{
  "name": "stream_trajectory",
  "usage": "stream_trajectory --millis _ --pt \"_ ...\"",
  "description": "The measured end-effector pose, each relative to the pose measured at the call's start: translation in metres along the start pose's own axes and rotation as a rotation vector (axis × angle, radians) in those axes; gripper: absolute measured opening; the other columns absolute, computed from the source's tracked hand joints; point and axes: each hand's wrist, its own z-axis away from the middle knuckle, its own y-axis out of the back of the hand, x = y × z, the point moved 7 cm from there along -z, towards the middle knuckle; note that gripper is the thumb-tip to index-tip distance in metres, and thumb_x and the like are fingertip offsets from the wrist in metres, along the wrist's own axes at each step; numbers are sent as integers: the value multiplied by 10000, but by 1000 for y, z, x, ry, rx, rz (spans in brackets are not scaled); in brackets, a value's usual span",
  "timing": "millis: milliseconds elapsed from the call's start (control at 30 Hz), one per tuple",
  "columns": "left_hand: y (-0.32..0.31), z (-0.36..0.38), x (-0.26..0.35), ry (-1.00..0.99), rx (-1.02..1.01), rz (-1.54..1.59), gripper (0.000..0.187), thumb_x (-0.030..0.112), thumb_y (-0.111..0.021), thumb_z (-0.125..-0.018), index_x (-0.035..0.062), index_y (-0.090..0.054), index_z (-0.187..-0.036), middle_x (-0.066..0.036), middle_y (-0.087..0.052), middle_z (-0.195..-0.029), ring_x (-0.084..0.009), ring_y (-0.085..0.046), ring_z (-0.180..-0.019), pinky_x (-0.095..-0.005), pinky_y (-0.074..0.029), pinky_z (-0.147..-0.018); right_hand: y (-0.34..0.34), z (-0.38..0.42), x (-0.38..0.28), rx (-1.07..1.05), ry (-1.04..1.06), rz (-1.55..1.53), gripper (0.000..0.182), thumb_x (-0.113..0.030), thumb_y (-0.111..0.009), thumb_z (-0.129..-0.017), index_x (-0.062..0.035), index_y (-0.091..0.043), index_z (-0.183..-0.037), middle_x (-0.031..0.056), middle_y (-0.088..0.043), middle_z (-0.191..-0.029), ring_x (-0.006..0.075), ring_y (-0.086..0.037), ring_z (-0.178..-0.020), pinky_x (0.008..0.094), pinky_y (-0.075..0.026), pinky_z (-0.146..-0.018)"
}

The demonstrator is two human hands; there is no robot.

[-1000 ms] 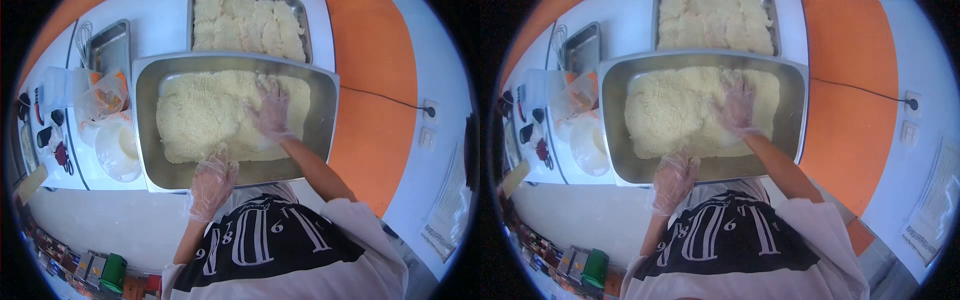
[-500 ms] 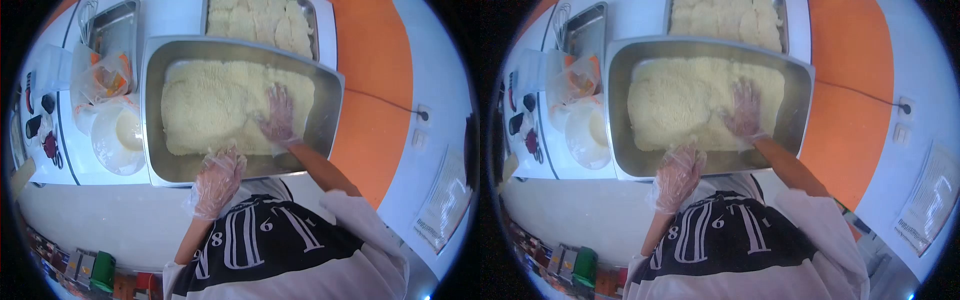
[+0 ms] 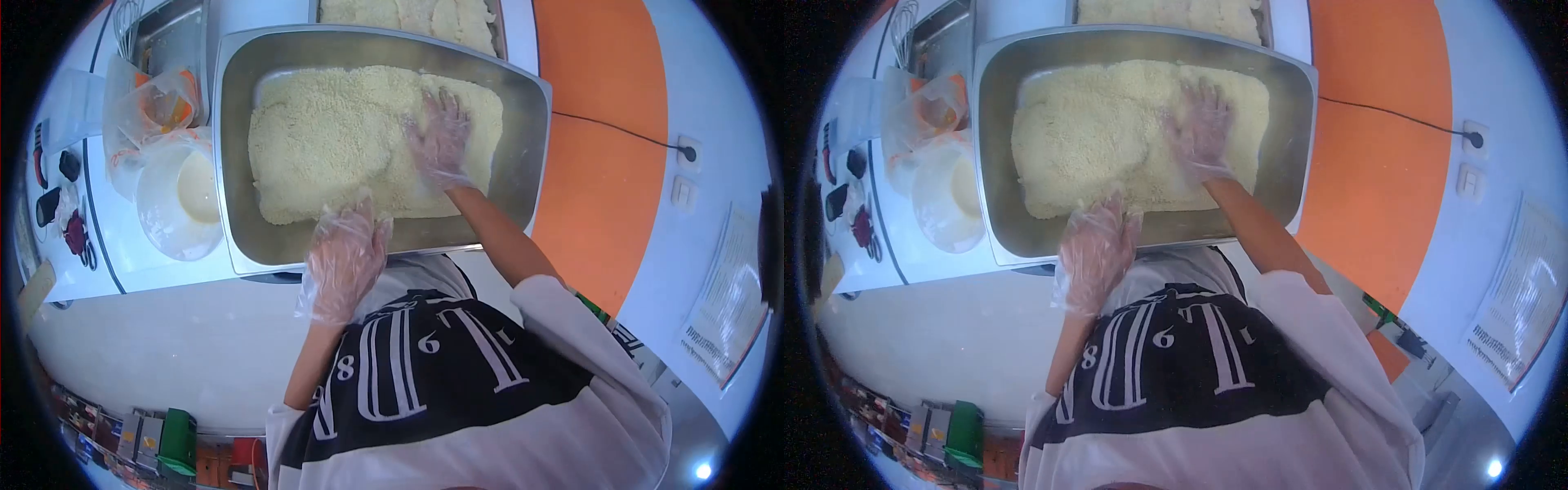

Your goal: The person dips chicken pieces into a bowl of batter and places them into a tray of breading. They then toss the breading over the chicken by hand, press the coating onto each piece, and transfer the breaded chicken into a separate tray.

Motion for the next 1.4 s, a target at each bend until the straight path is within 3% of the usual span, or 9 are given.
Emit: stream_trajectory --millis 133,233,400,533,600,733,1133,1300,1400 --pt "12 -6 0 34 34 -2 486 424 -651 -1034 56 -717 -1345 -182 -749 -979 -393 -736 -908 -491 -606 -848 -4 -2 16 -13 -1 9 691 -490 -624 -1048 -105 -506 -1610 267 -453 -1648 428 -405 -1538 596 -241 -1275" --pt "10 -9 1 68 63 4 480 435 -664 -1025 56 -744 -1309 -177 -751 -964 -384 -737 -905 -478 -607 -826 1 -22 67 -51 -163 -579 698 -454 -651 -1036 -82 -500 -1608 268 -476 -1626 405 -432 -1523 503 -313 -1263" --pt "16 -11 3 100 121 -1 472 440 -676 -1019 62 -761 -1287 -171 -752 -946 -367 -737 -897 -478 -601 -790 31 -43 58 -794 -97 -89 798 -440 -756 -960 5 -507 -1573 234 -687 -1402 394 -636 -1333 443 -478 -1140" --pt "12 -9 2 102 124 -42 463 444 -674 -1023 67 -771 -1273 -163 -752 -942 -358 -731 -883 -480 -594 -768 42 -43 44 -662 -42 -254 848 -431 -830 -895 11 -528 -1552 231 -725 -1330 384 -665 -1289 440 -506 -1103" --pt "13 -10 3 117 153 -34 462 448 -677 -1021 68 -775 -1264 -161 -752 -939 -358 -728 -880 -479 -594 -767 38 -38 37 -1065 -81 -274 870 -395 -885 -846 11 -544 -1535 244 -672 -1428 361 -633 -1347 428 -499 -1120" --pt "16 -10 6 130 164 -57 450 439 -691 -1014 67 -782 -1249 -166 -752 -927 -361 -724 -869 -476 -591 -768 54 -26 35 -951 71 -245 793 -312 -903 -836 23 -593 -1485 230 -678 -1422 333 -644 -1330 420 -499 -1125" --pt "14 -8 5 43 191 -71 468 451 -681 -1021 53 -785 -1245 -155 -732 -893 -353 -713 -825 -465 -589 -729 152 -17 38 -697 -138 -467 571 -120 -815 -872 47 -677 -1400 232 -748 -1307 318 -709 -1206 385 -522 -1063" --pt "12 -8 3 27 232 -95 477 462 -666 -1023 70 -780 -1270 -129 -725 -891 -333 -714 -805 -455 -591 -700 211 -30 18 -554 -280 -603 412 7 -771 -868 61 -741 -1276 98 -790 -1148 175 -717 -1041 327 -554 -955" --pt "13 -6 2 35 246 -108 484 469 -661 -1024 74 -778 -1279 -130 -719 -881 -327 -717 -811 -449 -593 -698 205 -40 37 -614 -268 -641 454 -57 -785 -886 32 -737 -1328 112 -790 -1193 189 -714 -1083 340 -529 -1012"
